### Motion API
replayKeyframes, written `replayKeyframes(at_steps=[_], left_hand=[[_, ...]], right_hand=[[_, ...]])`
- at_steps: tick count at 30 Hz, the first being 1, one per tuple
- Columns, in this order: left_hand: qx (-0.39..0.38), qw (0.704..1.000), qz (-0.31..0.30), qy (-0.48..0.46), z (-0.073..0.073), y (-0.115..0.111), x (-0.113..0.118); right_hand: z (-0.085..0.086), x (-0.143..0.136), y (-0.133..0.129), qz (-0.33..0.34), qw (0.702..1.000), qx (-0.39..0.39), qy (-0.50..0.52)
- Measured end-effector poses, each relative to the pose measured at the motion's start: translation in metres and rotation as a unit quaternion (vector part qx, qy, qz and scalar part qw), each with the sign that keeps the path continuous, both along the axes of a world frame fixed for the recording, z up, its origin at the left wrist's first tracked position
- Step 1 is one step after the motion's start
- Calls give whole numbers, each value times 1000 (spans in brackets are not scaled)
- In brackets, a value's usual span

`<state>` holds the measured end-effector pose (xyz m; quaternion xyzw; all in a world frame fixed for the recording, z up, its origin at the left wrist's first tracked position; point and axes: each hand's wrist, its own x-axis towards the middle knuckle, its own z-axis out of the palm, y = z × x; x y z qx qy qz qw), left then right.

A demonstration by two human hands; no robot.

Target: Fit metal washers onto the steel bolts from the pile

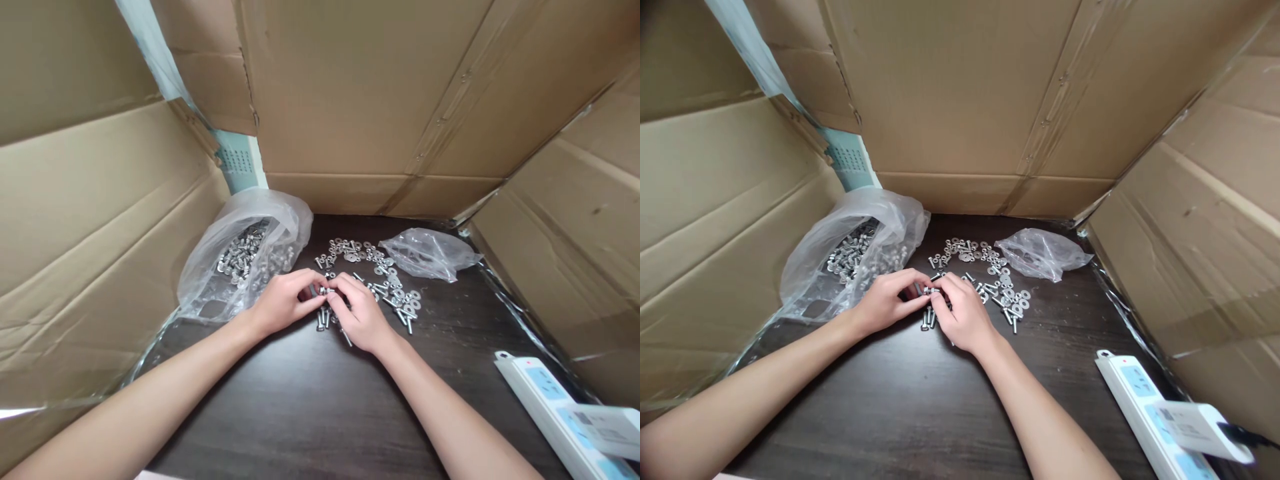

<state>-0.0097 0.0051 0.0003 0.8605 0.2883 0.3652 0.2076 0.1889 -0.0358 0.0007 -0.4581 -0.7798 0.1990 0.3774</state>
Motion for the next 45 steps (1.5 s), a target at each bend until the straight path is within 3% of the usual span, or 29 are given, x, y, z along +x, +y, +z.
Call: replayKeyframes(at_steps=[6, 26, 45], left_hand=[[-28, 1000, 1, 8, 0, 0, 1], [2, 1000, 7, 7, 4, -3, 1], [3, 1000, 4, 4, 0, 0, 1]], right_hand=[[0, -1, 0, 2, 1000, 3, 9], [0, -1, 1, -12, 1000, 6, 10], [1, -1, -1, -14, 1000, -5, 17]])
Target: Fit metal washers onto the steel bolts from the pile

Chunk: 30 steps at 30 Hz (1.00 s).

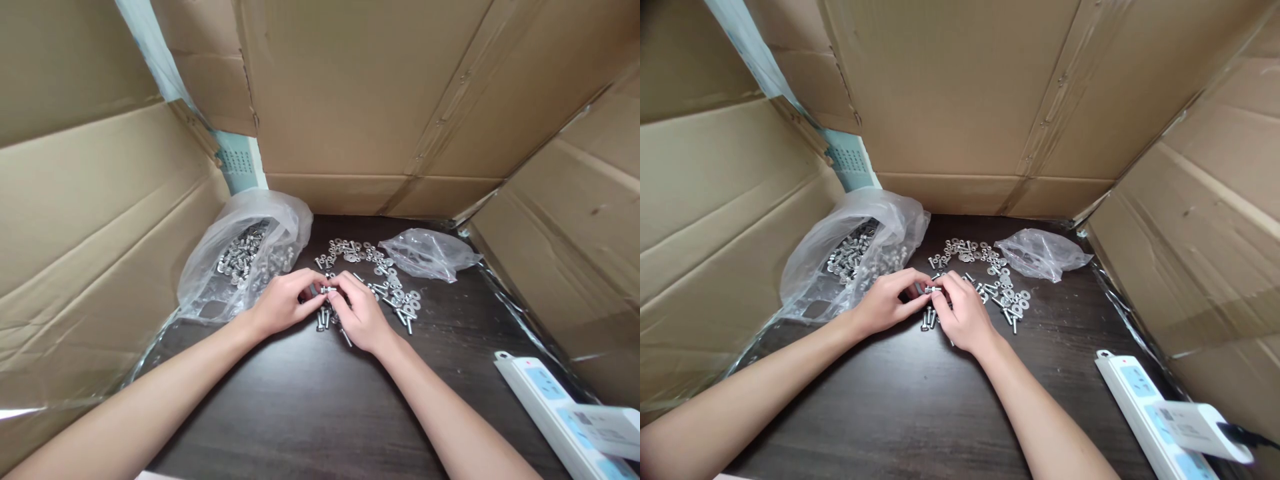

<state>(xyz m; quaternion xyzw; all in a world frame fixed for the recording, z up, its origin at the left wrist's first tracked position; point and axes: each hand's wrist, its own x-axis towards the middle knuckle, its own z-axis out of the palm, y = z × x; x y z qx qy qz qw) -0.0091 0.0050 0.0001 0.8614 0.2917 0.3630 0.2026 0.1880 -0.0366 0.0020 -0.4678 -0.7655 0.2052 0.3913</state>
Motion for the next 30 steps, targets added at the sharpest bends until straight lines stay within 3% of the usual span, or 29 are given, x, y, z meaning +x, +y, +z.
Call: replayKeyframes(at_steps=[30], left_hand=[[2, 1000, -3, -6, 1, 0, 0]], right_hand=[[-2, 0, 1, 8, 1000, -2, 2]])
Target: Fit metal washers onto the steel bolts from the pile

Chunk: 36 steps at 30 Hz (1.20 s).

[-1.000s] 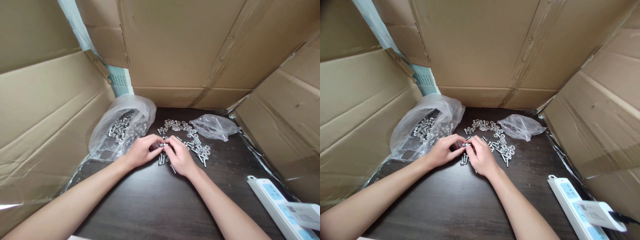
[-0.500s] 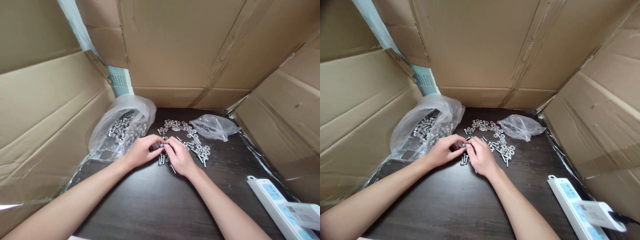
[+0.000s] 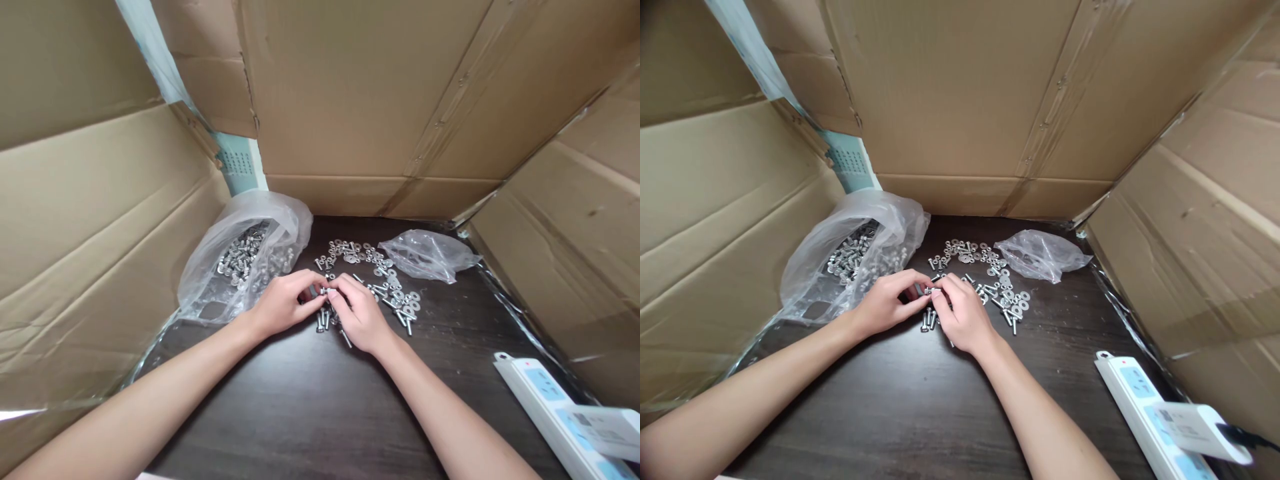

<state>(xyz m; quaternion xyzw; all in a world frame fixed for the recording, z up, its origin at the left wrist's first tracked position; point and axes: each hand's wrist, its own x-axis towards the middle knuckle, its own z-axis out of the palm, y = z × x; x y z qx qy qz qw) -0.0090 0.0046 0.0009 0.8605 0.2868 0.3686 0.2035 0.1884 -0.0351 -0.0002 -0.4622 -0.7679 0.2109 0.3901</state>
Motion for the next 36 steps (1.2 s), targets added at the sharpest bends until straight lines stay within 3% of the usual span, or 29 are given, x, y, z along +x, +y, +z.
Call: replayKeyframes(at_steps=[36], left_hand=[[7, 1000, -1, -5, 2, -1, 1]], right_hand=[[1, -1, 0, 0, 1000, 14, -14]])
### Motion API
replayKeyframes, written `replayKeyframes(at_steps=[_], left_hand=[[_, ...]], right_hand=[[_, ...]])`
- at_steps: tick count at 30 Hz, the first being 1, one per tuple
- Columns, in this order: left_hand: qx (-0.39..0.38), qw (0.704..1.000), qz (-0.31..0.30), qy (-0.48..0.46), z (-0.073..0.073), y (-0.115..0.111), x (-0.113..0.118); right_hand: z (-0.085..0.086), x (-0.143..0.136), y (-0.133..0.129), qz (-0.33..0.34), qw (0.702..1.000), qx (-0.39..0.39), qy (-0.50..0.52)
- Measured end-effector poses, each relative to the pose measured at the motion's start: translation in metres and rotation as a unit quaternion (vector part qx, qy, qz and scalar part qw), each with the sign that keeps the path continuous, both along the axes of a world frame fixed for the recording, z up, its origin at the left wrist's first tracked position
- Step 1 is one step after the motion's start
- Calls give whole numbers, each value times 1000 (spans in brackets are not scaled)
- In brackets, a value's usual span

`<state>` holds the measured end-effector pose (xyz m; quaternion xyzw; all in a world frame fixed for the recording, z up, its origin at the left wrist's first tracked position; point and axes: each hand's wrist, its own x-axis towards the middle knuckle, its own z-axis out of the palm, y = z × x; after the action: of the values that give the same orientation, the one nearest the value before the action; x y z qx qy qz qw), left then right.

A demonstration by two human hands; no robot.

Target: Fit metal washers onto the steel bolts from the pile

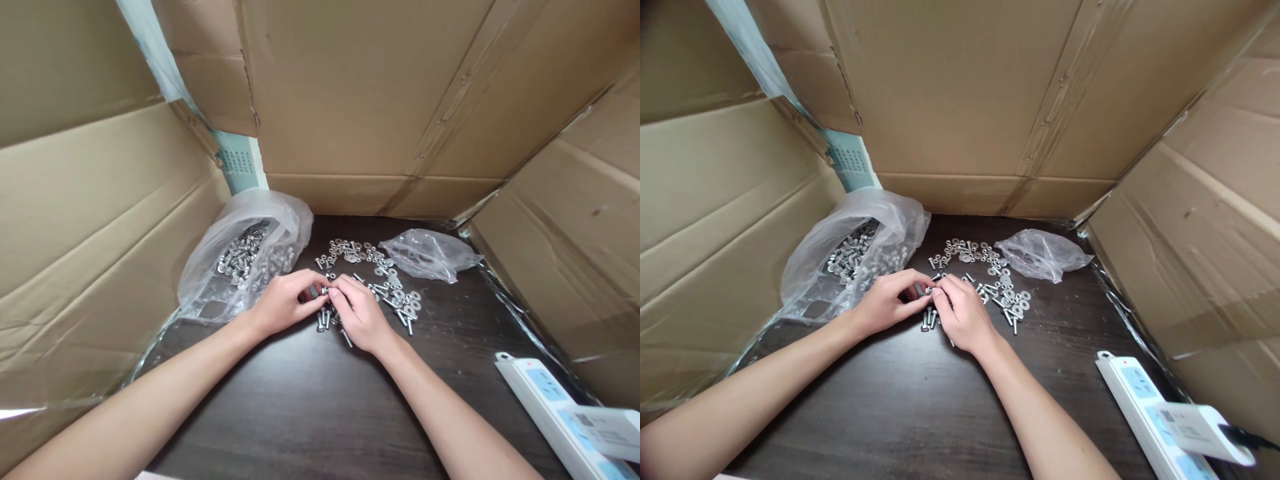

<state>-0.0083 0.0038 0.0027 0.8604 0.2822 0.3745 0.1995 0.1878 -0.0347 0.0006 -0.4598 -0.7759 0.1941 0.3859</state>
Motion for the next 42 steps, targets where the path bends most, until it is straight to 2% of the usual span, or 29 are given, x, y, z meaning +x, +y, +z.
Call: replayKeyframes(at_steps=[17, 42], left_hand=[[-12, 1000, 3, 23, -1, 0, -1], [-23, 1000, 4, 8, -1, 0, 0]], right_hand=[[0, 1, -1, 1, 1000, -16, 10], [-1, 0, 0, -3, 1000, 4, 12]])
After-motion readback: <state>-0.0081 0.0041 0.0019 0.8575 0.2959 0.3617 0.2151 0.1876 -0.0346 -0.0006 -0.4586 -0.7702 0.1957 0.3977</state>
